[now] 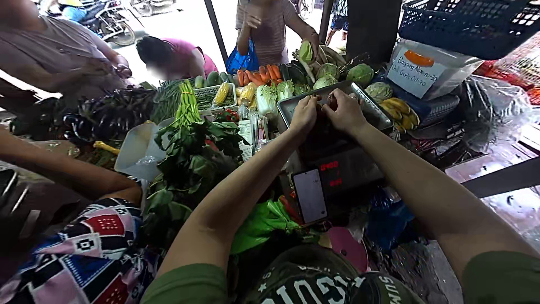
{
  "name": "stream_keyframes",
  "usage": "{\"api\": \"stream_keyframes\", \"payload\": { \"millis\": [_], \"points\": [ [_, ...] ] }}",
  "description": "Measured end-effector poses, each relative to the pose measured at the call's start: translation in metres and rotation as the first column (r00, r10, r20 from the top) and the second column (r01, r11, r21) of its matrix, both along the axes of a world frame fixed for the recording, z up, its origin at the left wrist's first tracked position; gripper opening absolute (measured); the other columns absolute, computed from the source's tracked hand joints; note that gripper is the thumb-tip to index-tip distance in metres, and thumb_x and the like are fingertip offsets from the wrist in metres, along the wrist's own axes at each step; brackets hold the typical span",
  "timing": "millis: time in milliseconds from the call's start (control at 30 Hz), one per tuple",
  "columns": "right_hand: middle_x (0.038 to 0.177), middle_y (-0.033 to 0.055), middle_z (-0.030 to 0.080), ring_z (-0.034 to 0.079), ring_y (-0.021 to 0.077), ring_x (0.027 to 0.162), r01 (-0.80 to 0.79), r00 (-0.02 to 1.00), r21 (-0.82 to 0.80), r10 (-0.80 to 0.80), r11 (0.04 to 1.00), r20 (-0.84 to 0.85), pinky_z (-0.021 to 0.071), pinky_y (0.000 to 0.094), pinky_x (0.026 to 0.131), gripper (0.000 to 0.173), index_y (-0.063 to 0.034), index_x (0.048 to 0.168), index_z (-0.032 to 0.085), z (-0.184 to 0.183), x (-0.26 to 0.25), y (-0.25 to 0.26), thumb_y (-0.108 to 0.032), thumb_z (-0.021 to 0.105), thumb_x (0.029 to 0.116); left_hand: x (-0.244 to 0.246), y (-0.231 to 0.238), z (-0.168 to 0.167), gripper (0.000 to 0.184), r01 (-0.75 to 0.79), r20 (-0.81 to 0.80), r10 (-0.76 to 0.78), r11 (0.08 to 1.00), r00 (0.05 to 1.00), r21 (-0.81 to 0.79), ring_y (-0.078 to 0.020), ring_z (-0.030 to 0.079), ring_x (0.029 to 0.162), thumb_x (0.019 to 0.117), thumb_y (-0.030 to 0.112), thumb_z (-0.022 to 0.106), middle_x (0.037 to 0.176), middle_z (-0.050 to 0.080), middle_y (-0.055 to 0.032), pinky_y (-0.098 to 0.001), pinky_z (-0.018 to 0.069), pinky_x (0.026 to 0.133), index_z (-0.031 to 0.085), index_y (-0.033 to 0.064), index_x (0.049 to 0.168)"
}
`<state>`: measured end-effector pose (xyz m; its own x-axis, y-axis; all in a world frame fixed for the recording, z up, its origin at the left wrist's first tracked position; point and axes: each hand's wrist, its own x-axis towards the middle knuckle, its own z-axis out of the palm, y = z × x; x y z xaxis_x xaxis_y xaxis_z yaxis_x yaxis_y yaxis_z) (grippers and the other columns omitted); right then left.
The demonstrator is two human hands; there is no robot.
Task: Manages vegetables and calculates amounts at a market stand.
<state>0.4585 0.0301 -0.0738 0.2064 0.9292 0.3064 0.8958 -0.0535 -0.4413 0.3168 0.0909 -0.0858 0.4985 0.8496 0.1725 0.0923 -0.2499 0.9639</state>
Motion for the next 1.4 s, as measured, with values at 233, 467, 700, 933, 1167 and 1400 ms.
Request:
{"api": "stream_keyframes", "payload": {
  "millis": [233, 467, 700, 933, 1167, 1400],
  "points": [
    [0.105, 0.0234, 0.07, 0.069, 0.0455, 0.1, -0.119, 0.968, -0.244, 0.167, 0.962, 0.189, 0.0518, 0.0656, 0.081, 0.043, -0.0105, 0.135, 0.055, 0.022, 0.0, -0.014, -0.039, 0.057, 0.1023, -0.053, -0.048, 0.0, 0.043, -0.076, 0.094, 0.059, 0.979, 0.994, 0.187, -0.0216, 0.055, 0.129, 0.1113, 0.024, 0.031, 0.136, 0.06, -0.0142, -0.0429, 0.045, 0.108, 0.066, 0.0043, 0.128],
    [0.1, 0.0186, 0.069, 0.069, 0.0382, 0.091, -0.08, 0.987, 0.095, 0.092, 0.992, -0.13, 0.0523, 0.0633, 0.077, 0.039, -0.0084, 0.134, 0.054, 0.029, 0.002, -0.036, -0.031, 0.054, 0.1027, -0.093, -0.149, -0.004, 0.035, -0.021, 0.304, 0.036, 0.998, 0.952, -0.055, -0.0108, 0.066, 0.091, 0.1087, 0.019, 0.03, 0.122, 0.063, -0.0025, -0.0303, 0.0576, 0.077, 0.055, 0.0111, 0.132],
    [0.09, 0.0037, 0.07, 0.067, 0.018, 0.082, -0.528, 0.83, 0.084, 0.534, 0.845, -0.161, 0.057, 0.043, 0.075, 0.038, -0.013, 0.129, 0.065, -0.021, -0.076, -0.186, -0.037, 0.061, 0.0992, -0.112, -0.217, -0.043, 0.062, 0.515, 0.527, -0.136, 0.513, 0.839, -0.687, -0.0126, 0.074, 0.078, 0.109, 0.052, 0.012, 0.099, 0.076, -0.0041, -0.0267, 0.0601, 0.058, 0.064, 0.0166, 0.114],
    [0.111, 0.0099, 0.072, 0.067, 0.0265, 0.105, -0.09, 0.973, 0.208, 0.131, 0.974, -0.192, 0.0543, 0.051, 0.09, 0.041, -0.0145, 0.133, 0.068, -0.119, -0.033, -0.222, -0.037, 0.051, 0.1037, -0.146, -0.231, -0.105, 0.036, 0.554, 0.552, -0.214, 0.601, 0.806, -0.576, -0.0031, 0.065, 0.075, 0.0979, 0.051, 0.055, 0.101, 0.073, 0.0027, -0.0163, 0.0487, 0.054, 0.075, 0.022, 0.089],
    [0.108, 0.0218, 0.068, 0.065, 0.0397, 0.105, 0.152, 0.987, 0.123, -0.145, 0.981, -0.064, 0.0511, 0.0574, 0.091, 0.048, -0.0083, 0.143, 0.06, -0.167, 0.02, -0.221, -0.032, 0.048, 0.1027, -0.165, -0.222, -0.162, 0.026, -0.143, 0.264, 0.083, 0.966, 0.961, 0.216, -0.0037, 0.062, 0.101, 0.1019, 0.044, 0.057, 0.106, 0.065, 0.0082, -0.0182, 0.0538, 0.078, 0.066, 0.0226, 0.089],
    [0.113, 0.0214, 0.071, 0.066, 0.0415, 0.109, 0.157, 0.987, -0.014, -0.157, 0.988, -0.044, 0.0501, 0.0613, 0.091, 0.047, -0.0107, 0.146, 0.058, -0.149, 0.017, -0.215, -0.024, 0.048, 0.1021, -0.138, -0.215, -0.198, 0.031, -0.2, 0.407, 0.075, 0.941, 0.91, 0.274, -0.0019, 0.063, 0.092, 0.1044, 0.04, 0.051, 0.098, 0.066, 0.0095, -0.0179, 0.0519, 0.075, 0.066, 0.0222, 0.084]
  ]
}}
